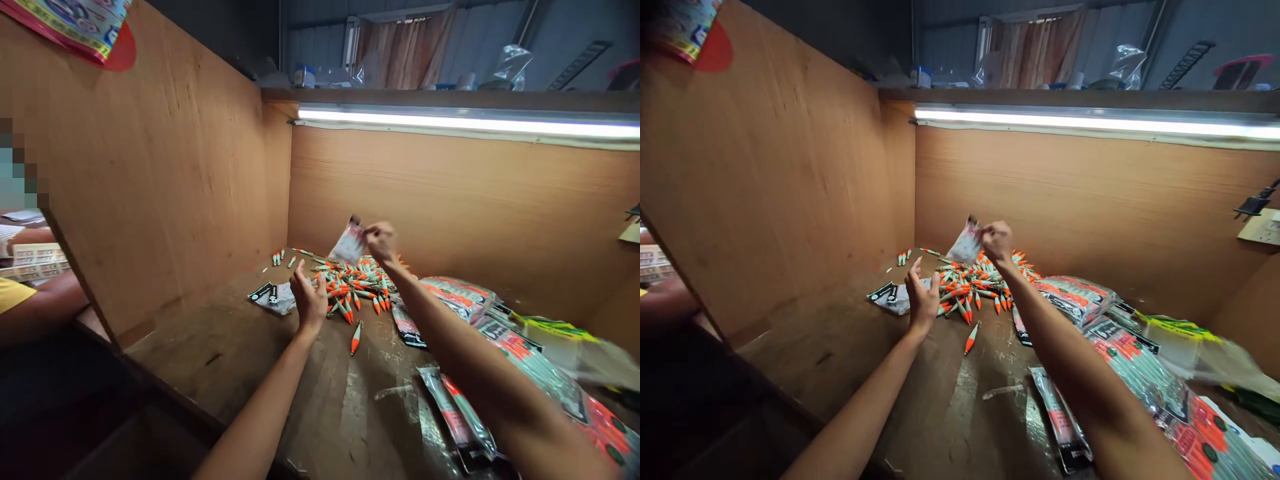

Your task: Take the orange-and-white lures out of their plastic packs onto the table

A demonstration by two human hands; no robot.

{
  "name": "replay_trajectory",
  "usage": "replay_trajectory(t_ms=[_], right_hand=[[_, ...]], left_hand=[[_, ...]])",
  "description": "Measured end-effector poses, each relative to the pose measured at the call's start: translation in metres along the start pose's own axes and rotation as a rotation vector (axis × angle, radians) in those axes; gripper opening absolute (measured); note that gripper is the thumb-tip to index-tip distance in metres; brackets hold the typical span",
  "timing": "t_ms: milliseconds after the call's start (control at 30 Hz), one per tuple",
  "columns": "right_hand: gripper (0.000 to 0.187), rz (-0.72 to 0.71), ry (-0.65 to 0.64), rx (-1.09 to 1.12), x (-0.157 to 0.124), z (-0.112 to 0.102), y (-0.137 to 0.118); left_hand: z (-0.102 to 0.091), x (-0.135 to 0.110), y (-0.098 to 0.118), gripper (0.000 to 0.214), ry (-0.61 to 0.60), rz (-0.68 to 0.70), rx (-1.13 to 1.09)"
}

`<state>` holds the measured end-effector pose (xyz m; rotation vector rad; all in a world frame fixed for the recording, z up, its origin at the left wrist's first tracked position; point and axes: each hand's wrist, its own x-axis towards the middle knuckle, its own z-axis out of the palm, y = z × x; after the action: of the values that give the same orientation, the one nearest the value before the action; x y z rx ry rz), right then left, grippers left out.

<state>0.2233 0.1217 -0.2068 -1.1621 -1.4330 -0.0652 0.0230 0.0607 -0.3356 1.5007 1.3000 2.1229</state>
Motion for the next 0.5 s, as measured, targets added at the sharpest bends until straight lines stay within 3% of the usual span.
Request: replay_trajectory(t_ms=[100,233,367,500], right_hand=[[0.023,0.118,-0.006,0.026,0.01,0.016,0.014],[0.021,0.243,0.063,0.044,0.024,0.017,0.025],[0.017,0.407,-0.152,0.173,0.014,0.013,0.023],[0.013,0.399,-0.402,0.182,-0.019,0.01,0.012]], left_hand=[[0.001,-0.002,-0.001,0.053,0.012,0.023,0.048],[0.001,-0.004,0.003,0.054,-0.013,0.013,0.048],[-0.002,-0.007,0.016,0.061,-0.088,0.127,0.069],[-0.002,-0.014,0.02,0.055,-0.343,0.352,0.127]])
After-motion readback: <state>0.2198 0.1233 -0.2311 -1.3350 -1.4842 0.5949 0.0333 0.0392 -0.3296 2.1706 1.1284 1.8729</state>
